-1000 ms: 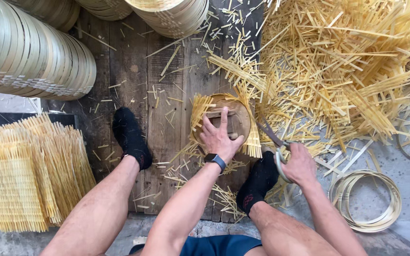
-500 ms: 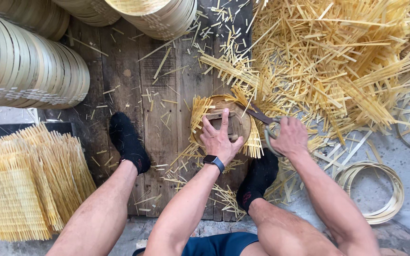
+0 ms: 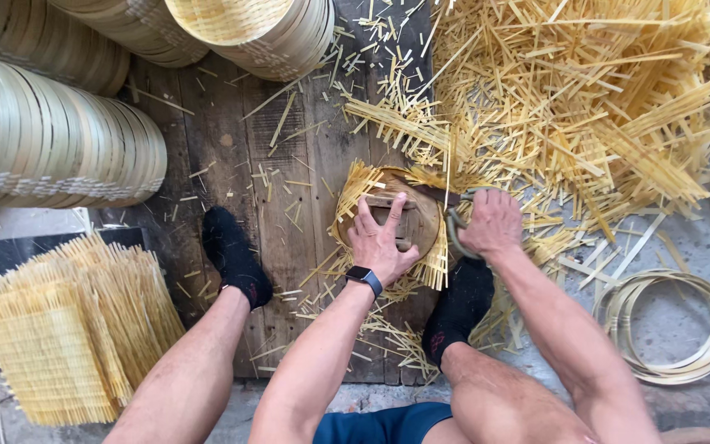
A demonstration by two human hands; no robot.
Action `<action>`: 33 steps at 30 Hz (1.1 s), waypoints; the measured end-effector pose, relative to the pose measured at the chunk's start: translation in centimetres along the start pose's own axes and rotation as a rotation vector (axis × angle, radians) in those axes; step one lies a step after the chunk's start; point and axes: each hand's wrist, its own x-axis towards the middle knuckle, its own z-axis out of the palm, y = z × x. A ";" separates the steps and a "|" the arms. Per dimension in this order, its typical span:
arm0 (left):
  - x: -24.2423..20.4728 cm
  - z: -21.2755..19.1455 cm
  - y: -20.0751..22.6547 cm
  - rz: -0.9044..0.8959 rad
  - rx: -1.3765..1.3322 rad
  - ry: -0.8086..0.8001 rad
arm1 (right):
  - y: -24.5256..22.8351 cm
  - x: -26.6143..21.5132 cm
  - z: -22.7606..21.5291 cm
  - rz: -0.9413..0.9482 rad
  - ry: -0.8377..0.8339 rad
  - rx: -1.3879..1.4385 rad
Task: The person trims the excess bamboo strips from a steamer base using large shears and then fits a woven bamboo mat into a circular frame by hand.
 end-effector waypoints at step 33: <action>0.0 1.3 1.0 0.157 0.041 0.053 | 6.5 -1.3 1.3 -0.151 0.199 -0.027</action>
